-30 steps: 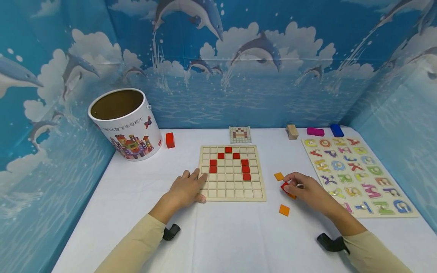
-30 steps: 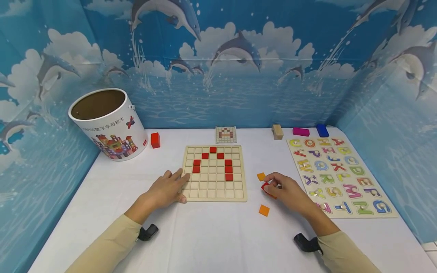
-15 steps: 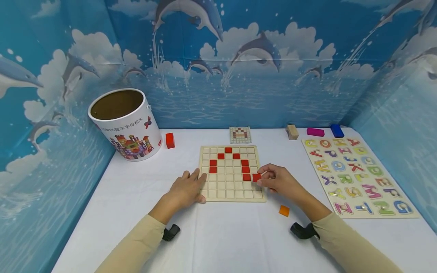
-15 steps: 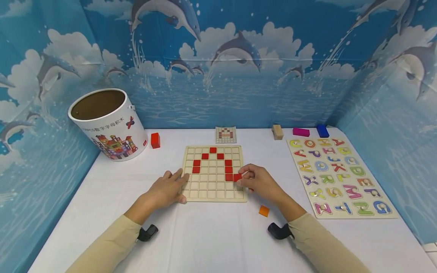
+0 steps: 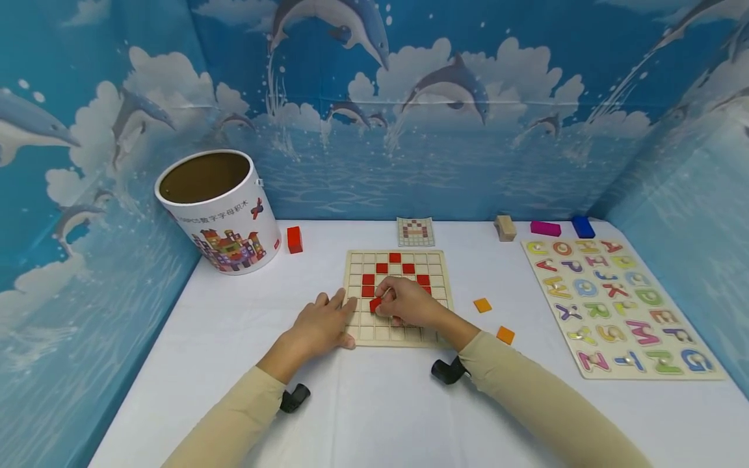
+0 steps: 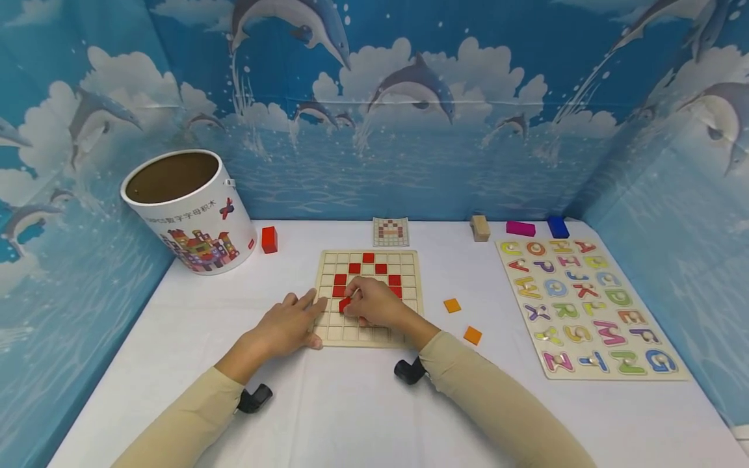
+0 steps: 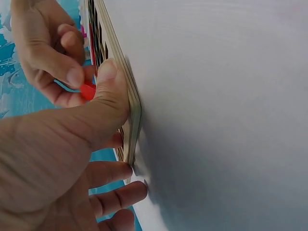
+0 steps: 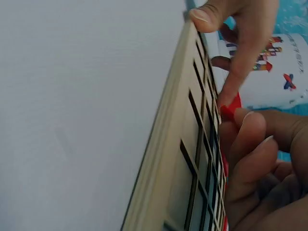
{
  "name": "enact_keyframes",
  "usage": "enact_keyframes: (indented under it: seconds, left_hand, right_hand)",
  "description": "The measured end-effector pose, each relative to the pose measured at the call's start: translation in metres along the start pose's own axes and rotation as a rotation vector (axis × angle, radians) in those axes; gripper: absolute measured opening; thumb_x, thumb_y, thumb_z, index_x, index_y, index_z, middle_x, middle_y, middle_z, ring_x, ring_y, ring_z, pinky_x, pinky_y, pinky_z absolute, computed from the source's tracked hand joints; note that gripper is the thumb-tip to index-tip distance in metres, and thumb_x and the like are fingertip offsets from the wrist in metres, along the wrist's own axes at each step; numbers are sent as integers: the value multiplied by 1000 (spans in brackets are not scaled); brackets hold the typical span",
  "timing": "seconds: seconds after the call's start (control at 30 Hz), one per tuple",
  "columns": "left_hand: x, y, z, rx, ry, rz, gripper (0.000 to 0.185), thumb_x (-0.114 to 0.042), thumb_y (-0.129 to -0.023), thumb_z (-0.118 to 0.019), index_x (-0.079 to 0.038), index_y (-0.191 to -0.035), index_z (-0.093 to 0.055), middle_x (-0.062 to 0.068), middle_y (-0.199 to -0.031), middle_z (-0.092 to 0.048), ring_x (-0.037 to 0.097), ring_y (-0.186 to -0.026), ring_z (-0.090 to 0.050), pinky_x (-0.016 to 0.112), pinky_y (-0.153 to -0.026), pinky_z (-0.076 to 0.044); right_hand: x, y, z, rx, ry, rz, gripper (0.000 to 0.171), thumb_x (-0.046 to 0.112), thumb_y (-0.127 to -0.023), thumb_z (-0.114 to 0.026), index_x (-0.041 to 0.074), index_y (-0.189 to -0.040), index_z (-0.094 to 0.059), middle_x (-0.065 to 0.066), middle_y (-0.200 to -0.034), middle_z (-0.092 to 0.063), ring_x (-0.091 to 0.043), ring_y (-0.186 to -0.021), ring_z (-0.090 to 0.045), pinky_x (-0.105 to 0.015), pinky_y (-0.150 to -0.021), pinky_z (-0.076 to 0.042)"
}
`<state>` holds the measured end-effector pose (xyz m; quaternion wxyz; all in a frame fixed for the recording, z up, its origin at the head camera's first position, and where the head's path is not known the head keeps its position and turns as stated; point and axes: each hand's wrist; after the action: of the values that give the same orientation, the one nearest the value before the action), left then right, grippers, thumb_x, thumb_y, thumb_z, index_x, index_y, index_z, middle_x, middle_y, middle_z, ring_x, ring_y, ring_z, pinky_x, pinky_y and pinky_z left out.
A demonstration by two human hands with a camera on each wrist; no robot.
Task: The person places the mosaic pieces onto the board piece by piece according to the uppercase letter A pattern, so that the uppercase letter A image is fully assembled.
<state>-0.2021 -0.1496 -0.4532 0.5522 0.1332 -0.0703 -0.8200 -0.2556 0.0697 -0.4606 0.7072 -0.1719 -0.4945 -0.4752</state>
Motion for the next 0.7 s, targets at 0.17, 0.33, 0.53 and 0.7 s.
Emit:
enact_keyframes:
  seconds: [0.17, 0.33, 0.53, 0.7]
  left_hand:
    - [0, -1, 0, 4, -18, 2, 90, -50, -83, -75, -13, -158, -40, 18, -164, -31, 34, -127, -44, 45, -93, -45]
    - [0, -2, 0, 6, -28, -4, 91, -51, -83, -75, -12, -158, -40, 18, -164, -32, 34, -126, -44, 45, -91, -46]
    - [1, -2, 0, 16, -39, -1, 91, -51, -83, -75, -13, -158, -40, 17, -164, -31, 35, -129, -44, 45, -92, -46]
    - [2, -2, -1, 10, -32, -4, 91, -51, -83, -74, -13, -158, -39, 18, -164, -31, 35, -128, -44, 45, -92, -46]
  right_hand:
    - [4, -11, -14, -69, 231, 37, 19, 12, -92, -75, 8, -105, -62, -3, -70, -58, -14, -54, -53, -27, -52, -43]
    - [5, -15, -22, -131, 356, 79, 18, 12, -90, -76, 9, -102, -64, -1, -69, -56, -14, -60, -50, -27, -54, -40]
    - [8, -9, -19, -148, 376, 101, 19, 11, -90, -75, 10, -107, -66, 1, -71, -58, -14, -62, -51, -28, -56, -42]
    - [7, 4, 7, -180, 331, 96, 24, 15, -93, -73, 9, -115, -66, 0, -75, -59, -15, -61, -51, -30, -59, -43]
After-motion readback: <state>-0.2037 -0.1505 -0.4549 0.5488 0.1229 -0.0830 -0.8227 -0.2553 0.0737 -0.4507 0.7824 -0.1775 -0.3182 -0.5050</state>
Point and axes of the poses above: each hand's wrist, its own y-axis away from the middle knuckle, its own z-axis out of the back of the hand, x = y × z
